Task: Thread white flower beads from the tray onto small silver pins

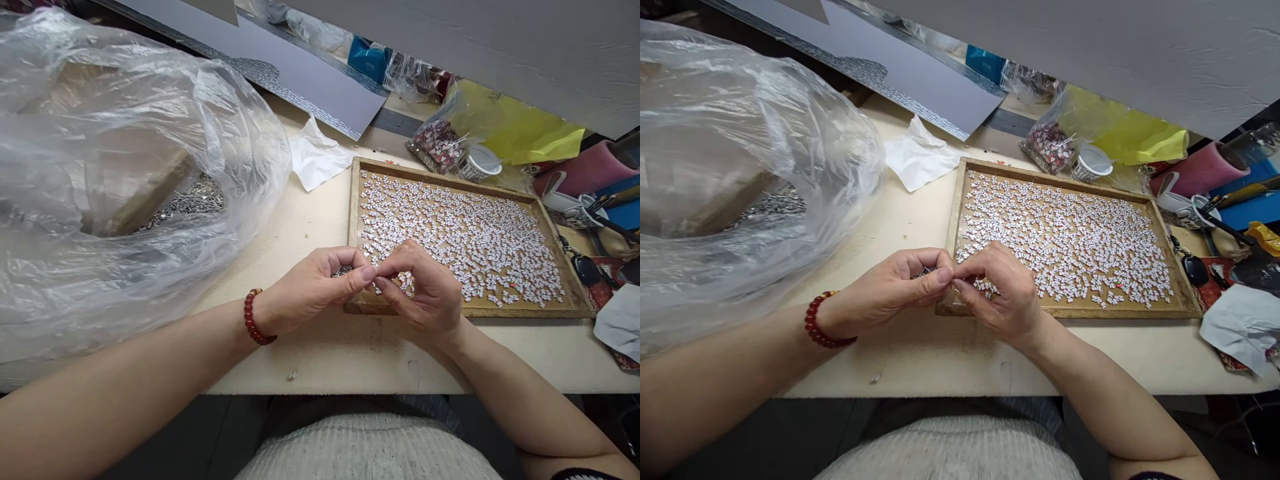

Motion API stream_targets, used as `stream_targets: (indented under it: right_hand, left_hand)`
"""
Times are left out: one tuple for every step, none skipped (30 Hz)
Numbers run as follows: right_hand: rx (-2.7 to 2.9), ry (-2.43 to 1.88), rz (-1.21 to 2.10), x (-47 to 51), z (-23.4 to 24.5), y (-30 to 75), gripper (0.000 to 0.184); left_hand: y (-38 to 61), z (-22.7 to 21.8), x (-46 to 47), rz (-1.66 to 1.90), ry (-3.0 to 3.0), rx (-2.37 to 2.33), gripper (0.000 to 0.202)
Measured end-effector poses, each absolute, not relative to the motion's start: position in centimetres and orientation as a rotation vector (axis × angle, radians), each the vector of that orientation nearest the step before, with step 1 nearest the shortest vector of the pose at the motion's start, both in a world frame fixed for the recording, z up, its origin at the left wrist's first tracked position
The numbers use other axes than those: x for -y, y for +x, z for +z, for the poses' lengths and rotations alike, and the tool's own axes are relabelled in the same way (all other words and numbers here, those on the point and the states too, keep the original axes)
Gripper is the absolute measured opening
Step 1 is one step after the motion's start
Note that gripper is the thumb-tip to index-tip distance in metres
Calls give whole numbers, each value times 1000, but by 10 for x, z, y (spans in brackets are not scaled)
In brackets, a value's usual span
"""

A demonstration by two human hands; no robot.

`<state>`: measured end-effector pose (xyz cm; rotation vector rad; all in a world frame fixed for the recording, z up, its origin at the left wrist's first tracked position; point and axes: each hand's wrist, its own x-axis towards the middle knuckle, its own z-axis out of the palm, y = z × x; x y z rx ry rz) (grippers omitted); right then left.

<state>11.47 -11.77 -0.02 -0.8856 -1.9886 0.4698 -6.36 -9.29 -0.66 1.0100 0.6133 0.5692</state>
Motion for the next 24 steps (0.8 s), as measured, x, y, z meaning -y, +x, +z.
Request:
stream_targets:
  right_hand:
    - [1990,-886,468,118,0,115,7]
    - [1991,-888,466,118,0,115,7]
    - [1993,-892,465,118,0,115,7]
    - [1994,-896,464,118,0,115,7]
    - [1995,-899,464,118,-1,115,7]
    - [1996,-901,465,118,-1,115,7]
    - [1996,-902,466,118,-1,115,8]
    - [1996,-901,469,118,-1,115,8]
    - [1994,-898,470,118,0,115,8]
    - [1992,-894,470,118,0,115,8]
    - [1991,-892,469,118,0,115,7]
    - [1990,-890,469,118,0,115,7]
    - [1991,-890,469,118,0,115,7]
    - [1992,-889,467,118,-1,115,7]
    - [1994,-890,466,118,-1,115,7]
    - [1995,-892,466,118,-1,115,7]
    - [1996,-893,466,118,-1,115,7]
    - [1997,-895,468,118,-2,115,7]
    - [1998,-899,472,118,-2,115,6]
    - [2002,-903,477,118,-2,116,6]
    - [2006,-906,483,118,-3,116,6]
    - [2010,-910,487,118,-3,116,6]
    - [2013,-910,490,117,-3,117,6]
    - [2016,-911,492,117,-4,117,6]
  left_hand:
    - [-64,-7,93,568,1009,-613,30]
    - [-64,-7,93,567,1007,-613,30]
    - [-64,-7,93,566,1006,-613,30]
    - [-64,-7,93,565,1005,-611,30]
    - [-64,-7,93,564,1004,-610,29]
    - [-64,-8,93,562,1005,-608,29]
    - [-64,-8,93,561,1007,-607,29]
    - [-64,-8,93,561,1010,-608,29]
    - [-64,-8,93,561,1015,-611,30]
    - [-64,-8,93,561,1019,-615,30]
    - [-64,-7,93,561,1023,-620,30]
    - [-64,-7,93,561,1026,-626,31]
    - [-64,-7,93,559,1030,-631,31]
    - [-64,-7,93,557,1034,-635,31]
    - [-64,-6,93,555,1039,-638,31]
    - [-64,-6,93,553,1045,-640,31]
    - [-64,-6,93,550,1052,-641,32]
    - [-64,-6,93,548,1061,-644,32]
    - [-64,-7,93,546,1071,-650,32]
    - [-64,-7,93,547,1083,-659,32]
    - [-64,-7,93,548,1098,-672,32]
    - [-64,-7,92,549,1114,-685,32]
    - [-64,-7,92,550,1129,-697,32]
    - [-64,-7,92,549,1141,-705,32]
